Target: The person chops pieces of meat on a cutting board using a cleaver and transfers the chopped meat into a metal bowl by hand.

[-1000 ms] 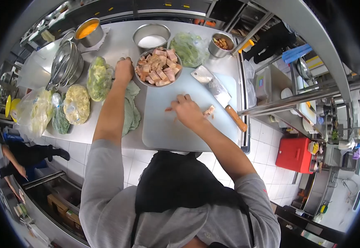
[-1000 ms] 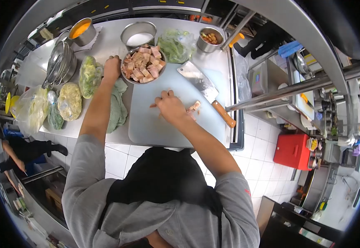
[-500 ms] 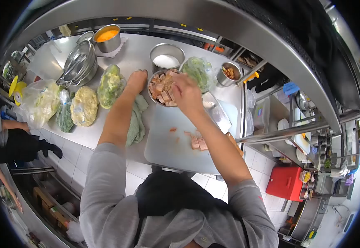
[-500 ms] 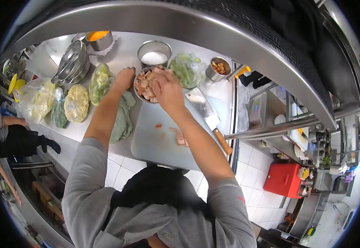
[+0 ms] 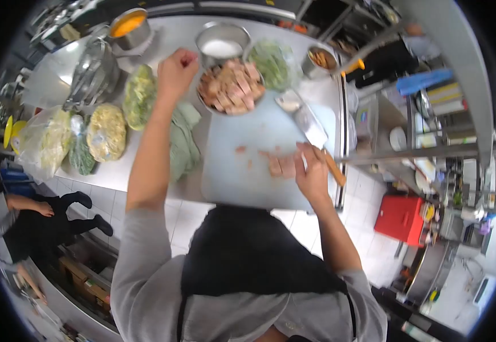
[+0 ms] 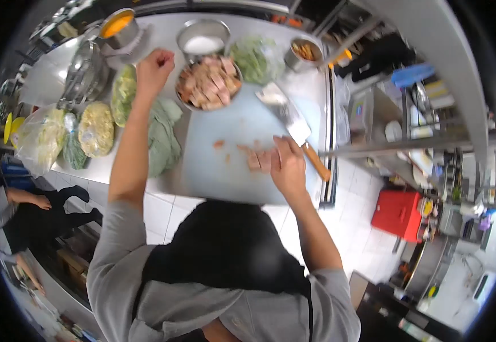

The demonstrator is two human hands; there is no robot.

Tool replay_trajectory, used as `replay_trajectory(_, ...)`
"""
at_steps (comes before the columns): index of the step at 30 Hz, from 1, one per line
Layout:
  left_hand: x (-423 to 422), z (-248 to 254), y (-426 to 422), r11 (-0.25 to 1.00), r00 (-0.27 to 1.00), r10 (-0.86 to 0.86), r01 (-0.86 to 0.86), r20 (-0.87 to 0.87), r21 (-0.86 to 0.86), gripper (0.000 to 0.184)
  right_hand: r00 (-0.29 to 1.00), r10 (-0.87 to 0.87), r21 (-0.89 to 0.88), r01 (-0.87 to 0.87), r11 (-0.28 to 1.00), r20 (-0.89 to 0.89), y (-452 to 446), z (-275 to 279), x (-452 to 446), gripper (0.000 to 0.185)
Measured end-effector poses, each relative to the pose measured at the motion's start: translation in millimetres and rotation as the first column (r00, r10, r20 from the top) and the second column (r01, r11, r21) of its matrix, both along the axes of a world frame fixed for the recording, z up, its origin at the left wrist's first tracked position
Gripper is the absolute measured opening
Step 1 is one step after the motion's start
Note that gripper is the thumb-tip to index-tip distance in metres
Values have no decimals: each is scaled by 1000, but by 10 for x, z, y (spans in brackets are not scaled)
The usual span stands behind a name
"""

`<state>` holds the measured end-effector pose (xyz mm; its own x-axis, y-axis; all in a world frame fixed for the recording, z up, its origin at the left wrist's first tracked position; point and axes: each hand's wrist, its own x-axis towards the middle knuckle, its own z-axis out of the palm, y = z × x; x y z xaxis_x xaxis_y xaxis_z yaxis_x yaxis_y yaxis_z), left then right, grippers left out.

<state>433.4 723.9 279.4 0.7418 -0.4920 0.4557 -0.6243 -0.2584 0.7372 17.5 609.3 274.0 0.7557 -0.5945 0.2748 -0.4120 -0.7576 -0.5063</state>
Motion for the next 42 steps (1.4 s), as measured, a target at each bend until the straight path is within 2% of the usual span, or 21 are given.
replay_trajectory(1, -108, -46, -91, 993, 993, -117, 116, 14, 17, 16, 999, -26, -21, 25, 999, -42, 31, 5, -54, 32)
replay_trajectory(2, -19, -181, -203, 967, 968, -233, 241, -97, 79, 14, 997, -39, -37, 36, 999, -68, 8, -95, -115, 34)
replay_trajectory(4, -64, -130, -257, 945, 959, -283, 285, -35, 162, 16, 987, -107, -116, 93, 989, -117, 76, -169, -132, 40)
replay_trajectory(7, -721, 98, -5, 991, 998, -5, 12, 57, -131, 16, 986, -54, 108, 72, 992, -156, 199, -156, -90, 54)
replay_trajectory(9, -1282, -85, 234, 969, 963, -247, 246, -110, -19, 20, 980, -36, 46, 45, 998, -195, 288, -48, -20, 66)
replay_trajectory(10, -1579, -47, 350, 906, 931, -348, 363, -106, 218, 24, 977, -25, 15, 28, 999, -212, 323, -18, 21, 72)
replay_trajectory(11, -1849, -21, 431, 777, 888, -440, 450, -131, 439, 28, 972, -54, 23, 61, 998, -230, 337, -28, 66, 76)
replay_trajectory(13, -2217, -198, 494, 754, 902, -431, 352, 13, 555, 54, 955, -108, 35, 123, 992, -276, 328, -39, 135, 83)
replay_trajectory(16, -2347, -349, 456, 733, 899, -436, 383, -44, 561, 65, 912, -11, 125, 68, 990, -410, 239, 59, 247, 69)
replay_trajectory(19, -2385, -461, 339, 728, 834, -552, 486, -7, 484, 38, 944, 101, 44, -92, 995, -314, 173, -264, 265, 50)
replay_trajectory(22, -2422, -493, 153, 713, 814, -576, 546, -76, 439, 38, 930, 42, 30, -33, 999, -366, 217, -168, 299, 31)
replay_trajectory(25, -2459, -540, 12, 696, 771, -636, 589, -28, 410, 17, 914, 132, 106, -99, 989, -384, 104, -22, 269, 29)
replay_trajectory(28, -2481, -568, -34, 737, 788, -615, 572, 8, 361, 7, 949, 164, 422, -37, 906, -270, -144, 72, 184, 36)
replay_trajectory(29, -2474, -605, -44, 752, 794, -607, 562, 29, 344, 7, 961, 165, 574, -8, 819, -223, -226, 150, 160, 36)
replay_trajectory(31, -2486, -632, -30, 778, 822, -569, 541, -7, 318, 7, 979, 147, 824, 33, 566, -140, -311, 440, 200, 37)
replay_trajectory(34, -2484, -647, 41, 818, 835, -550, 543, -16, 191, 6, 972, 226, 762, -99, 640, -63, -369, 759, 521, 32)
replay_trajectory(35, -2494, -648, 69, 825, 834, -552, 549, -13, 133, 6, 960, 279, 693, -208, 690, 10, -403, 771, 668, 34)
replay_trajectory(36, -2484, -590, 113, 863, 863, -502, 504, -56, 30, 6, 945, 326, 608, -262, 750, 5, -401, 842, 835, 36)
replay_trajectory(38, -2378, -359, 238, 906, 899, -412, 387, -147, -173, 6, 912, 411, 410, -368, 834, -17, -345, 1077, 1217, 39)
replay_trajectory(40, -2102, -183, 329, 942, 926, -253, 170, -280, -289, 8, 884, 462, 274, -427, 861, -72, -325, 1234, 1629, 41)
replay_trajectory(42, -1683, -4, 331, 923, 961, -47, -63, -273, -380, 9, 857, 500, 153, -481, 863, -122, -272, 1258, 1988, 43)
